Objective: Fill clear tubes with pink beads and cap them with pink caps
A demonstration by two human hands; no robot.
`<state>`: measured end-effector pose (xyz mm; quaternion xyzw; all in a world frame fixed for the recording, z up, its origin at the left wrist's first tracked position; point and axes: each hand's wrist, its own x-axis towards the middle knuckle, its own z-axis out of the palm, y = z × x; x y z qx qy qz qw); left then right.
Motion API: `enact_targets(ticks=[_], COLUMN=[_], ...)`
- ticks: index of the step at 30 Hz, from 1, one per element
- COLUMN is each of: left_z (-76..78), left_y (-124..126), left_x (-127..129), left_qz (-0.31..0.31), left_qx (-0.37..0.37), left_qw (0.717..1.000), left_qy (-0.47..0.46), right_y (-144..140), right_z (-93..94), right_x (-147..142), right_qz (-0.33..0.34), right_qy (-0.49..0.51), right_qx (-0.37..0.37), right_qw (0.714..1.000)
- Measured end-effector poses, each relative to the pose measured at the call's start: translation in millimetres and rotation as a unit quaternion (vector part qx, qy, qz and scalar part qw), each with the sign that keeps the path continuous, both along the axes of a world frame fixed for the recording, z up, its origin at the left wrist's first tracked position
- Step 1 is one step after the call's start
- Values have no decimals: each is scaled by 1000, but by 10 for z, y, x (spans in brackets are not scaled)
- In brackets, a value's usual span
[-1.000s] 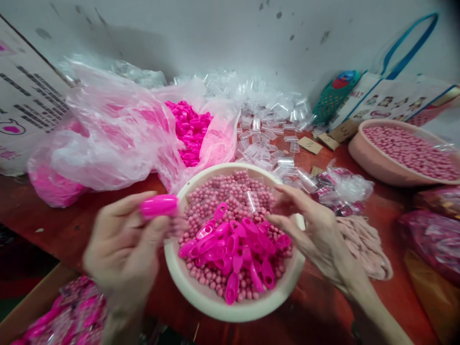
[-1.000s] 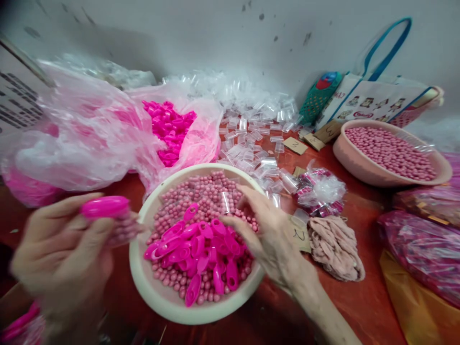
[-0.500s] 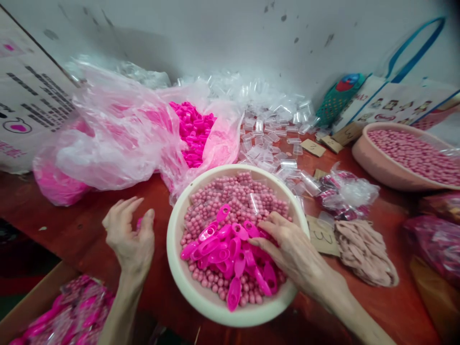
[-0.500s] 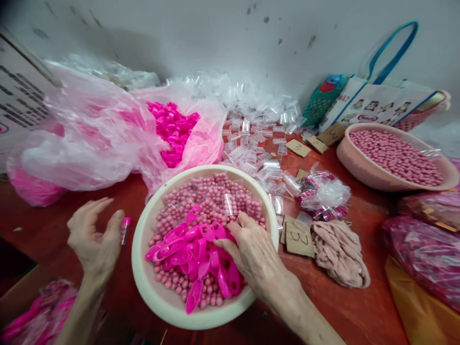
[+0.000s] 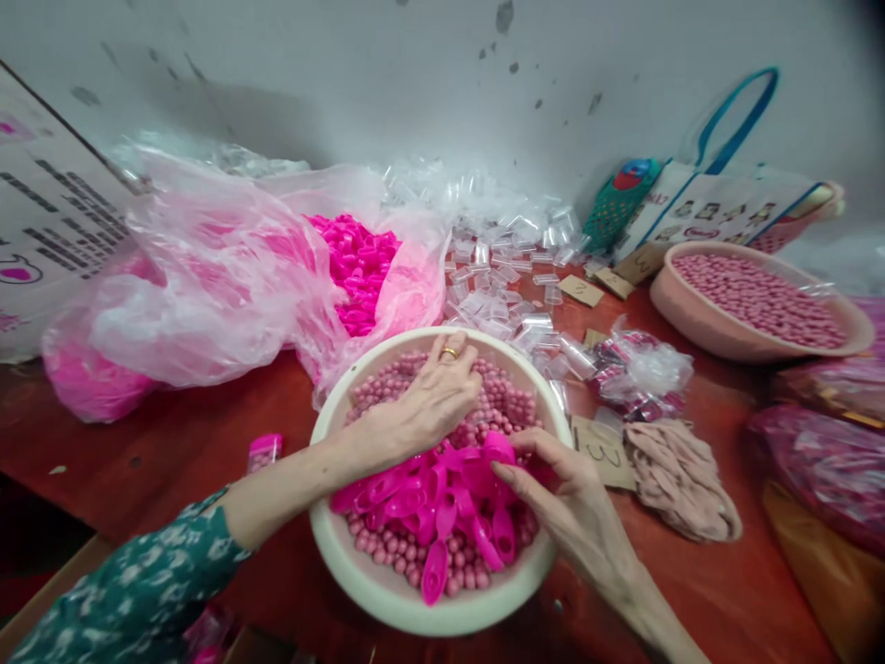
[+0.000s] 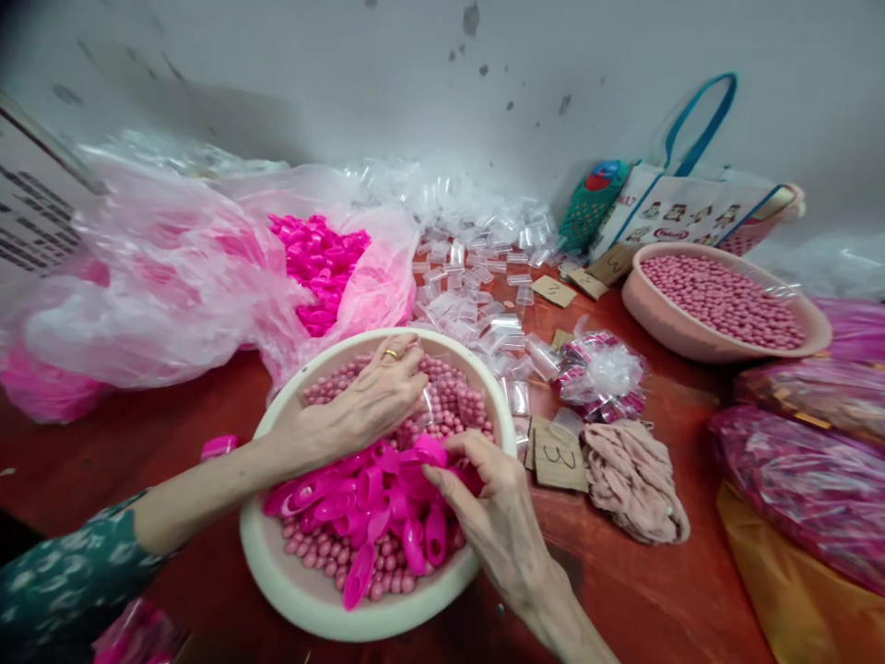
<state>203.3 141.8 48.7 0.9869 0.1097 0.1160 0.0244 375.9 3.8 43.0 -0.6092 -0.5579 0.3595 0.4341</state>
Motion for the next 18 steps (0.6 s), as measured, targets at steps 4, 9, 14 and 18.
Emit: enact_targets(ticks=[4, 9, 14, 18], left_z=[6, 46, 246, 334], left_y=[-34, -87, -209, -293], left_x=[-8, 103, 280, 339], left_qz=[41, 27, 39, 41], left_qx=[-35, -120, -175, -214], left_qw=[998, 989, 983, 972], left_qy=[-45, -81, -35, -86], right_y=[-22, 16, 36, 44], right_z=[-82, -110, -116, -97], right_x=[36, 18, 12, 29], right_qz=[-49, -107, -143, -157], right_qy=[47, 79, 113, 187], right_qx=[12, 11, 9, -8], right_qw=[998, 991, 983, 970])
